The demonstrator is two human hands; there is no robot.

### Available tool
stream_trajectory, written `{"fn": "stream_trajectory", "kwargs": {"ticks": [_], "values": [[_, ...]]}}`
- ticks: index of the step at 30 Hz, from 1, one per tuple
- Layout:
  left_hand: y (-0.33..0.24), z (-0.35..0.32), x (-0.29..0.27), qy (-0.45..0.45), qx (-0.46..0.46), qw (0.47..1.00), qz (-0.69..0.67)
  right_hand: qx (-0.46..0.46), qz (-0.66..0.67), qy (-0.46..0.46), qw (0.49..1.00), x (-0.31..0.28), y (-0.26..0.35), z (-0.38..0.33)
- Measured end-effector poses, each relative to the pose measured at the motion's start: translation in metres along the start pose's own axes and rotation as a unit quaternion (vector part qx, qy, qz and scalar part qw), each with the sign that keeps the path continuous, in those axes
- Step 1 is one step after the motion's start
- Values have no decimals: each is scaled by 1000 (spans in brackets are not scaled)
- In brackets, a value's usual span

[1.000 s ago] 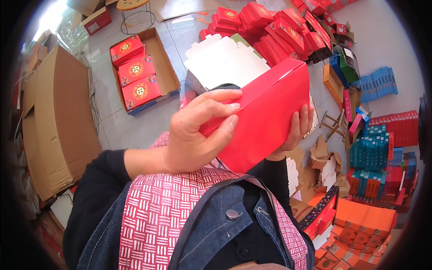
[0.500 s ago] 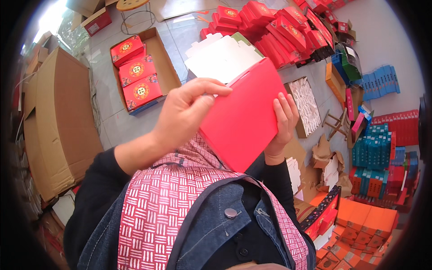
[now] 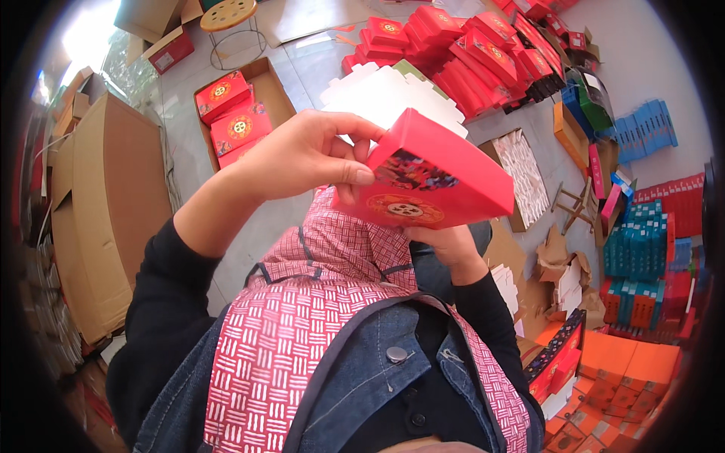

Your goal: The person assembles red cardboard boxes by folding and tucking flaps. They then place the finished boxes into a larger container.

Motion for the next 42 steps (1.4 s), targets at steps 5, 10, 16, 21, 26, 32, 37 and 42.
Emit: {"fn": "stream_trajectory", "kwargs": {"ticks": [5,10,16,21,26,32,37,42], "values": [[5,24,6,-53,20,988,144,91,171,67,979,13,1,-13],[60,32,29,-183,-55,975,-110,78,183,-49,979,14,-31,-24],[98,33,33,-206,44,978,-10,23,167,-55,984,24,-37,-22],[83,35,43,-178,77,962,194,12,217,-132,967,20,-31,-15],[118,28,19,-163,40,976,136,-53,163,-123,978,18,-17,1],[132,31,4,-190,18,964,187,-25,7,-184,983,11,-50,17],[126,42,22,-193,-72,976,75,10,50,-162,985,-3,-41,4],[136,42,19,-141,-195,969,-63,23,98,-224,969,-50,-27,-35]]}}
Point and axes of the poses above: each hand's wrist, its own z-axis towards the middle knuckle, its own x-axis out of the palm, y = z × x, the point moved 2 cm from there along z, towards the middle knuckle, and after that the axes turned 13 degrees about -y, right-handed, at the moved point
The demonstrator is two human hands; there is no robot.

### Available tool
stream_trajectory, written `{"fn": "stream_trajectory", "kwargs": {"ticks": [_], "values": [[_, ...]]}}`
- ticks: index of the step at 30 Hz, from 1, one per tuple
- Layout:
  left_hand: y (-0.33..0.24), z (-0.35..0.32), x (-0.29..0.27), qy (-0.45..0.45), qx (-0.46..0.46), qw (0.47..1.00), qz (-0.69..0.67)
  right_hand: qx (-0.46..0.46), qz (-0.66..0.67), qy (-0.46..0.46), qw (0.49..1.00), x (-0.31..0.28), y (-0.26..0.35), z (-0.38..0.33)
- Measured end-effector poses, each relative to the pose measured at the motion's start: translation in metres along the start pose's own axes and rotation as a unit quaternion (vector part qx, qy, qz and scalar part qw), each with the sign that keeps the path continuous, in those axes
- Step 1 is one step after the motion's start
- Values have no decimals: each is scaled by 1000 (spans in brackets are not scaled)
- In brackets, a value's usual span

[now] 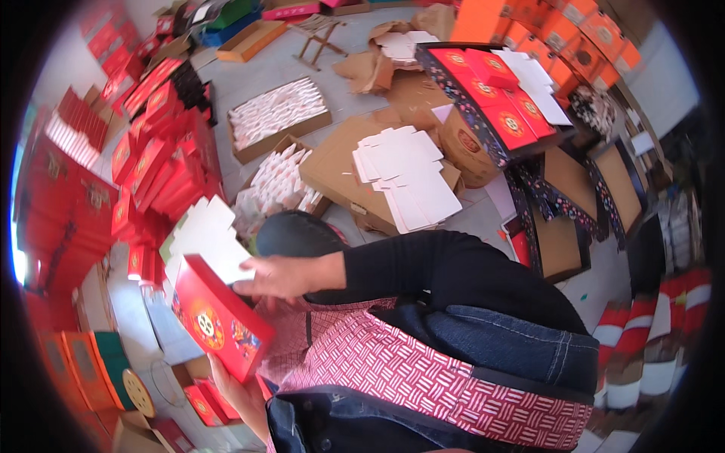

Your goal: The person assembles red cardboard boxes by folding and tucking flaps. They then place the finished boxes into a larger container.

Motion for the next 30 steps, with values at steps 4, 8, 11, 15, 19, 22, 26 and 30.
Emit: {"fn": "stream_trajectory", "kwargs": {"ticks": [4,8,11,15,19,22,26,30], "values": [[-3,8,4,35,-7,999,-12,-83,34,-206,974,-99,-17,-27],[-7,16,19,50,3,998,-32,-55,54,-361,929,-171,-48,-90],[-7,16,38,67,-2,998,-12,-115,27,-526,842,-242,-67,-133],[-13,19,58,70,-8,997,6,-166,-106,-726,658,-360,-30,-178],[-15,42,74,120,-23,992,38,-119,-331,-810,470,-462,2,-224],[-18,42,106,103,-9,991,80,-43,-330,-835,437,-523,20,-224],[-20,19,169,83,18,992,92,50,-279,-865,414,-603,20,-247],[-11,34,198,96,21,988,119,41,-355,-802,479,-608,0,-218]]}}
Point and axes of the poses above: each hand's wrist, its own z-axis towards the middle knuckle, its own x-axis out of the palm, y = z × x, the point moved 2 cm from there along z, towards the middle knuckle, and after that the axes turned 13 degrees about -y, right-handed, at the moved point
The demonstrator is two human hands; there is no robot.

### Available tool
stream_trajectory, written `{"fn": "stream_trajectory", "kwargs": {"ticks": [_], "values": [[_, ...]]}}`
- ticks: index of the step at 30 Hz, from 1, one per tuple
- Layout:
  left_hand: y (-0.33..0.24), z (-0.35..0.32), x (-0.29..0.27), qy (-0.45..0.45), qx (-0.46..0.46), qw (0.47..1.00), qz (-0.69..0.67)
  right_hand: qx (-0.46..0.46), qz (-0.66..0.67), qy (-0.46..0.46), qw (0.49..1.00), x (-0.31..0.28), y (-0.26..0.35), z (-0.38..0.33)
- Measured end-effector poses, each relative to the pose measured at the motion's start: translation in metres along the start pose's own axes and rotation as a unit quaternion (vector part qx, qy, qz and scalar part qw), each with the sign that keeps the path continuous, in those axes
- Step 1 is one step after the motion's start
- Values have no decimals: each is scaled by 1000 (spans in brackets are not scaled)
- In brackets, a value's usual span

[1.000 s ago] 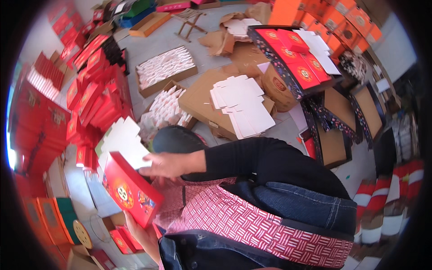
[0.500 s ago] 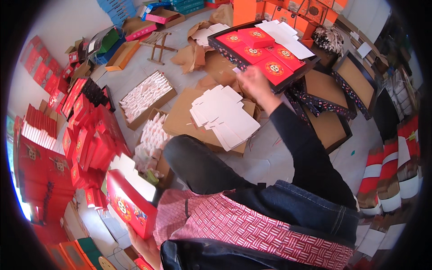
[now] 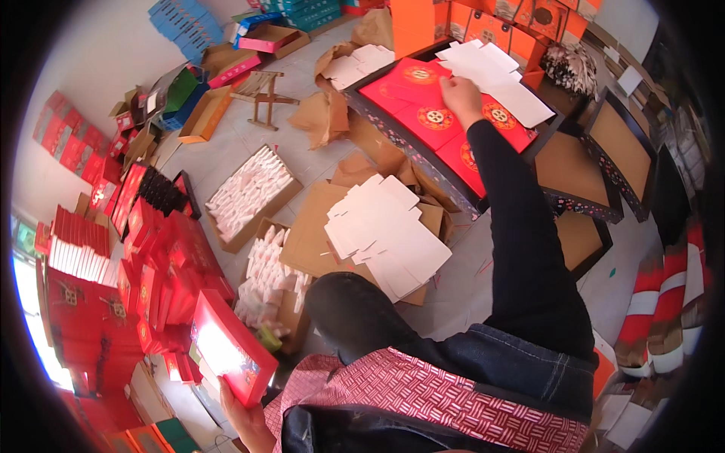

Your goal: The person assembles red cardboard boxes by folding and tucking flaps. They then place the finished boxes into a larger container.

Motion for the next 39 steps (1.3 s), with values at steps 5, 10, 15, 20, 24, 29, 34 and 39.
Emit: {"fn": "stream_trajectory", "kwargs": {"ticks": [5,10,15,20,24,29,34,39], "values": [[-5,6,49,-12,4,1000,17,-139,-184,-140,963,-18,-20,-9],[-9,6,79,13,16,999,45,13,-330,37,943,-59,-71,23],[-4,10,96,62,-11,997,51,-321,-393,130,852,-64,-114,44],[0,0,103,38,-11,999,26,-272,-347,-74,894,-125,-88,83],[0,4,102,81,-20,996,37,-321,-347,-147,869,-200,-71,114],[3,-1,117,90,-26,995,18,-328,-185,-153,914,-251,-20,45],[2,5,128,133,-30,991,1,-25,310,65,948,-262,-48,-31],[-2,-7,138,141,-29,989,-19,-96,259,185,943,-202,10,-159]]}}
Point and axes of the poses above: each hand's wrist, its own z-axis towards the middle knuckle, its own x-axis out of the palm, y = z × x, the point moved 2 cm from there along z, towards the middle knuckle, and after that the axes turned 13 degrees about -y, right-handed, at the moved point
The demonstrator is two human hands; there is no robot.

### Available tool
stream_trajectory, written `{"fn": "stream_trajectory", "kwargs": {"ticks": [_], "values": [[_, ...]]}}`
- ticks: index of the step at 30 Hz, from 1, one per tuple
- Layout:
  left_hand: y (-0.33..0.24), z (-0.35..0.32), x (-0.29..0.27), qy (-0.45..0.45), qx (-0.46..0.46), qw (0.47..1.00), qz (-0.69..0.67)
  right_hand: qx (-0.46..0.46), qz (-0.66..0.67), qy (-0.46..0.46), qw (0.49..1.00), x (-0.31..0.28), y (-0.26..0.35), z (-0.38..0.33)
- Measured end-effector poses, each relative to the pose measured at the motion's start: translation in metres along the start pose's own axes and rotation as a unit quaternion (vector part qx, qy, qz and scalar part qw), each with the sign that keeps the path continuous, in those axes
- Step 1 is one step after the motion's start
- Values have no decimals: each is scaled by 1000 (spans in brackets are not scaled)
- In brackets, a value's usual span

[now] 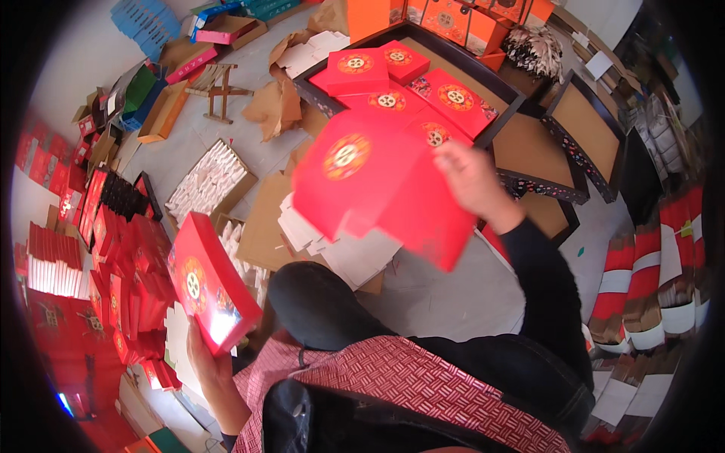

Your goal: The person assembles red cardboard boxes by folding and tucking flaps. They then place the finished boxes into a larger container.

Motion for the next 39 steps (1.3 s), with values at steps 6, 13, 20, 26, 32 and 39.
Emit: {"fn": "stream_trajectory", "kwargs": {"ticks": [6,13,20,26,32,39], "values": [[-11,0,-8,16,16,999,29,-186,-180,120,958,107,-15,-13],[-3,12,-13,-15,5,999,36,-245,-298,-1,923,123,-18,171],[-4,19,-2,-5,-2,999,48,11,-439,-7,899,169,-44,199],[5,25,20,-14,-4,1000,21,55,-393,63,916,108,-67,205],[9,39,40,15,-22,999,42,29,-515,-245,821,24,-133,251],[13,47,41,23,-32,998,54,21,-312,-382,870,37,-189,239]]}}
Point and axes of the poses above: each hand's wrist, its own z-axis towards the middle knuckle, its own x-axis out of the palm, y = z × x, the point moved 2 cm from there along z, towards the middle knuckle, and after that the axes turned 13 degrees about -y, right-handed, at the moved point
